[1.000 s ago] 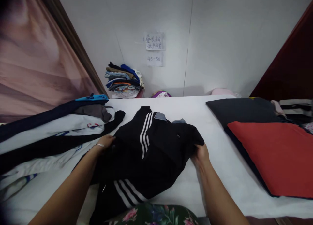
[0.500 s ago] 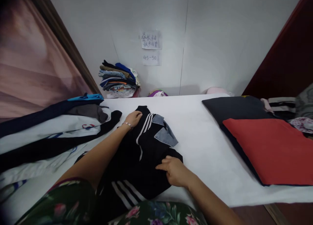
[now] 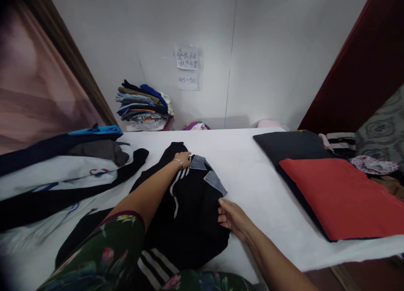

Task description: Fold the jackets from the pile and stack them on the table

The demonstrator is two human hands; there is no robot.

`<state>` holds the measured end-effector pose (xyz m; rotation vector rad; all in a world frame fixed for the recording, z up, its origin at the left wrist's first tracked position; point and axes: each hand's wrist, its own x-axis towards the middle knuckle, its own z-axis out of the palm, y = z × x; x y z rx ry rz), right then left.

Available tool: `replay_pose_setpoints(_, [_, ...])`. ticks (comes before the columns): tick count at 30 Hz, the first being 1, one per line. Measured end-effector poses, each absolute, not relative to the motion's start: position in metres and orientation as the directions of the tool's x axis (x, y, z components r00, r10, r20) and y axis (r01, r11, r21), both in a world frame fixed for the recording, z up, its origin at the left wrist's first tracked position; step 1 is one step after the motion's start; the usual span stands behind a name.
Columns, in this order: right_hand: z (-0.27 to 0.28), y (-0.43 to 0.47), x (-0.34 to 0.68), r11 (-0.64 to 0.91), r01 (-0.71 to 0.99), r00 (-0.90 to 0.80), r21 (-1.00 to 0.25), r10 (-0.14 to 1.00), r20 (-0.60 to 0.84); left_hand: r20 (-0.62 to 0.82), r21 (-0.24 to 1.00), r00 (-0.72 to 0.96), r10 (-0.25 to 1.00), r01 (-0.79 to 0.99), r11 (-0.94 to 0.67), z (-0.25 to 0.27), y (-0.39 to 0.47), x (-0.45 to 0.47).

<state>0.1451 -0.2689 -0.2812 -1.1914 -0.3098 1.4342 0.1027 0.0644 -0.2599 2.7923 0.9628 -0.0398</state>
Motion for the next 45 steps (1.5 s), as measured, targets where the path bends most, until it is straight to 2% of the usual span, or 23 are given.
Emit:
replay_pose_setpoints(4, [-0.278, -0.258, 0.150, -0.289, -0.603, 0.108, -0.743, 0.894, -0.435, -0.079, 0.134, 0.810, 0.581, 0.586, -0.799, -0.242, 0.061, 0.096])
replay_pose_setpoints(7, [-0.277, -0.246, 0.152, -0.284, -0.609, 0.141, -0.740, 0.880, -0.453, 0.013, 0.143, 0.855, 0.518, 0.511, -0.848, -0.221, 0.049, 0.079])
replay_pose_setpoints(9, [-0.274, -0.238, 0.154, -0.266, -0.594, 0.201, -0.759, 0.864, -0.461, 0.152, 0.125, 0.897, 0.415, 0.399, -0.908, -0.206, 0.035, 0.058])
replay_pose_setpoints(11, [-0.266, -0.235, 0.163, -0.192, -0.518, 0.312, -0.833, 0.865, -0.394, 0.328, 0.021, 0.914, 0.238, 0.244, -0.969, -0.195, 0.018, 0.031])
replay_pose_setpoints(13, [-0.257, -0.237, 0.179, -0.079, -0.310, 0.452, -0.947, 0.864, -0.220, 0.438, -0.135, 0.898, 0.051, 0.121, -0.983, -0.190, 0.001, -0.001])
replay_pose_setpoints(14, [-0.252, -0.241, 0.189, -0.023, -0.145, 0.510, -0.989, 0.855, -0.095, 0.450, -0.193, 0.893, -0.013, 0.083, -0.978, -0.191, -0.007, -0.017])
replay_pose_setpoints(16, [-0.247, -0.253, 0.211, 0.043, 0.246, 0.532, -0.968, 0.829, 0.172, 0.415, -0.232, 0.907, -0.076, 0.025, -0.972, -0.200, -0.021, -0.047])
replay_pose_setpoints(18, [-0.249, -0.267, 0.229, 0.046, 0.539, 0.453, -0.841, 0.826, 0.336, 0.328, -0.163, 0.942, -0.065, -0.012, -0.986, -0.217, -0.031, -0.072])
replay_pose_setpoints(21, [-0.260, -0.288, 0.238, 0.024, 0.679, 0.352, -0.734, 0.866, 0.354, 0.205, 0.078, 0.977, 0.059, 0.044, -0.996, -0.241, -0.037, -0.097])
replay_pose_setpoints(24, [-0.271, -0.303, 0.232, 0.010, 0.634, 0.357, -0.773, 0.883, 0.304, 0.189, 0.266, 0.947, 0.262, 0.207, -0.942, -0.249, -0.036, -0.104])
replay_pose_setpoints(27, [-0.278, -0.310, 0.223, -0.008, 0.513, 0.449, -0.859, 0.855, 0.260, 0.229, 0.309, 0.879, 0.418, 0.341, -0.888, -0.239, -0.030, -0.095])
replay_pose_setpoints(31, [-0.285, -0.313, 0.218, -0.013, 0.361, 0.559, -0.932, 0.803, 0.206, 0.245, 0.329, 0.857, 0.453, 0.366, -0.870, -0.226, -0.015, -0.062])
replay_pose_setpoints(33, [-0.285, -0.313, 0.216, -0.015, 0.309, 0.592, -0.951, 0.786, 0.180, 0.201, 0.348, 0.861, 0.467, 0.383, -0.856, -0.227, -0.004, -0.041])
replay_pose_setpoints(35, [-0.284, -0.312, 0.214, -0.041, 0.238, 0.624, -0.970, 0.772, 0.121, 0.087, 0.341, 0.878, 0.470, 0.417, -0.842, -0.232, 0.007, -0.022])
replay_pose_setpoints(38, [-0.280, -0.313, 0.208, -0.123, 0.042, 0.674, -0.991, 0.736, -0.063, -0.127, 0.298, 0.861, 0.492, 0.506, -0.809, -0.242, 0.019, -0.001])
replay_pose_setpoints(40, [-0.278, -0.315, 0.204, -0.158, -0.109, 0.658, -0.981, 0.729, -0.190, -0.184, 0.287, 0.833, 0.522, 0.554, -0.782, -0.247, 0.023, 0.006])
replay_pose_setpoints(42, [-0.278, -0.316, 0.201, -0.159, -0.221, 0.610, -0.962, 0.747, -0.264, -0.158, 0.303, 0.827, 0.540, 0.561, -0.770, -0.249, 0.025, 0.007])
replay_pose_setpoints(45, [-0.281, -0.317, 0.199, -0.140, -0.310, 0.552, -0.940, 0.779, -0.298, -0.054, 0.353, 0.810, 0.584, 0.563, -0.748, -0.243, 0.031, 0.005])
